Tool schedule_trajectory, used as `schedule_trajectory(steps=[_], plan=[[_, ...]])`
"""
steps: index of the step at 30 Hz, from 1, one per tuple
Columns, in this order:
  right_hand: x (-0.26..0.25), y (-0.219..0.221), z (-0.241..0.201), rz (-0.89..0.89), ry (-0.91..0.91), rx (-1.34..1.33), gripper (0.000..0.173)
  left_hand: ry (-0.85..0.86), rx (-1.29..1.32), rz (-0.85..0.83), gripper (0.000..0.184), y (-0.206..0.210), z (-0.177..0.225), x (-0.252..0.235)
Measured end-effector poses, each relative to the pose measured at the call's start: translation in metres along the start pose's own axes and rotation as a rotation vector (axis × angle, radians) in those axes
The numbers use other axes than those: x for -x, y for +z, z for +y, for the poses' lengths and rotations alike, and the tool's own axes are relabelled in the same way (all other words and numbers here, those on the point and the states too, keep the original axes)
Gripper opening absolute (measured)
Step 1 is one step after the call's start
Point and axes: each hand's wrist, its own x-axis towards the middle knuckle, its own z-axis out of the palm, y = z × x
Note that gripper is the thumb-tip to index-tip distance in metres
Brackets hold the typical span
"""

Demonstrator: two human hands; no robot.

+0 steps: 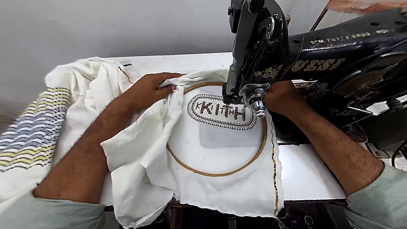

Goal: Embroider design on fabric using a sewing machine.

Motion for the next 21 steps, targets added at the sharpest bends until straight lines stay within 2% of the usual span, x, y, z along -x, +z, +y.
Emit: schedule_trajectory(steps=[4,9,13,17,21], plan=[[0.001,-0.004,-0.001,-0.051,-0.048,0.014,0.024,0.04,-0.017,0.117,0.035,0.0,0.003,0.0],[0.002,-0.013,-0.009,-0.176,0.01,0.002,0.017,0.047,-0.044,0.231,0.031,-0.003,0.003,0.001],[0.001,-0.016,-0.012,-0.225,0.048,0.0,0.014,-0.021,-0.008,0.292,0.032,-0.006,0.001,0.001],[-0.001,-0.015,-0.007,-0.259,0.047,-0.01,0.017,-0.14,-0.032,0.156,0.039,-0.006,-0.004,0.002],[-0.001,-0.014,-0.008,-0.246,0.051,-0.009,0.018,-0.177,-0.054,0.063,0.039,-0.004,-0.003,0.001]])
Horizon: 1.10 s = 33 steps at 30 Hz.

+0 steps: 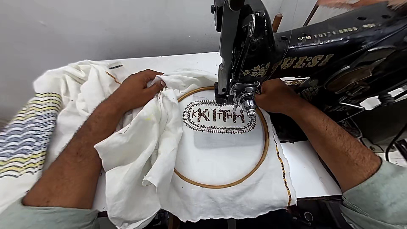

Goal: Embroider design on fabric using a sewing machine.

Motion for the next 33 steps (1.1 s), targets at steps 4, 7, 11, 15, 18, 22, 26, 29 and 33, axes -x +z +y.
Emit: schedule_trajectory(steps=[4,7,11,15,18,22,26,29,33], plan=[[0.0,0.003,0.002,0.037,-0.04,0.002,0.017,0.016,-0.014,-0.017,0.039,-0.001,0.0,0.0],[0.0,0.004,0.003,0.042,-0.056,0.012,0.021,0.019,-0.023,-0.027,0.04,-0.001,0.001,0.0],[-0.001,0.005,0.004,0.047,-0.058,0.015,0.022,0.01,-0.034,-0.027,0.04,0.0,0.001,0.0],[-0.001,0.005,0.005,0.047,-0.078,0.03,0.023,0.008,-0.033,-0.033,0.039,-0.001,0.002,0.0],[0.0,0.009,0.008,0.107,-0.155,0.017,0.022,0.02,-0.033,-0.036,0.039,0.0,0.0,-0.001],[0.0,0.011,0.008,0.126,-0.178,-0.015,0.023,0.024,-0.032,-0.036,0.041,0.0,-0.001,-0.001],[-0.001,0.013,0.009,0.148,-0.179,-0.035,0.025,0.023,-0.03,-0.034,0.041,-0.001,0.001,0.0],[-0.001,0.013,0.009,0.152,-0.17,-0.044,0.024,0.022,-0.036,-0.032,0.041,0.0,0.002,0.0],[-0.001,0.014,0.01,0.159,-0.183,-0.042,0.023,0.02,-0.04,-0.04,0.041,0.0,0.002,-0.001]])
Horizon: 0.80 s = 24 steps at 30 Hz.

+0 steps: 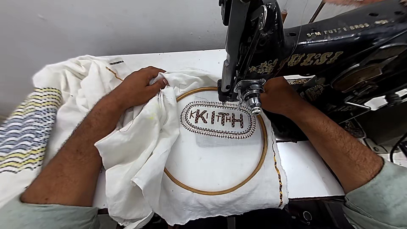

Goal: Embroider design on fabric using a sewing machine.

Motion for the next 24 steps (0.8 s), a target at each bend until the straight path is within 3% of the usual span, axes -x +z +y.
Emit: schedule_trajectory(steps=[24], plan=[[0.0003,-0.0028,-0.0046,-0.054,0.028,0.012,0.02,0.019,0.002,0.004,0.041,0.0008,0.0,0.0001]])
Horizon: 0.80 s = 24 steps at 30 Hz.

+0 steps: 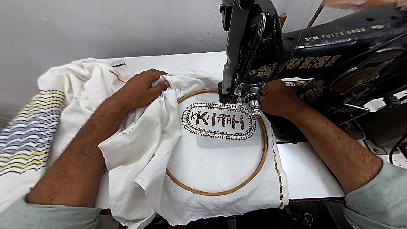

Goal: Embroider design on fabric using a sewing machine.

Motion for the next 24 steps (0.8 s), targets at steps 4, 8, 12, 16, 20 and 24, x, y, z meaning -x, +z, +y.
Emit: schedule_trajectory(steps=[4,8,12,16,20,24], plan=[[0.0008,-0.0003,-0.0024,0.007,0.01,-0.003,0.019,0.008,-0.008,0.007,0.042,0.0009,-0.0018,-0.0004],[0.0007,-0.0001,-0.0031,0.013,0.015,-0.01,0.018,0.012,-0.009,0.002,0.042,0.0003,-0.0006,-0.0003],[-0.0002,-0.0002,-0.0011,-0.007,0.014,-0.005,0.019,0.02,-0.018,0.002,0.043,0.0012,-0.0023,-0.0004],[0.0001,-0.0015,-0.0027,-0.018,0.024,0.002,0.019,0.016,-0.011,0.002,0.042,0.0007,-0.0006,-0.0002],[-0.0005,-0.0007,-0.0007,-0.014,0.01,-0.009,0.019,0.007,-0.015,0.003,0.043,0.0005,-0.0015,-0.0006],[-0.0016,0.0003,0.0025,-0.017,-0.003,-0.008,0.02,0.011,-0.021,-0.003,0.043,0.0005,-0.0009,-0.0006]])
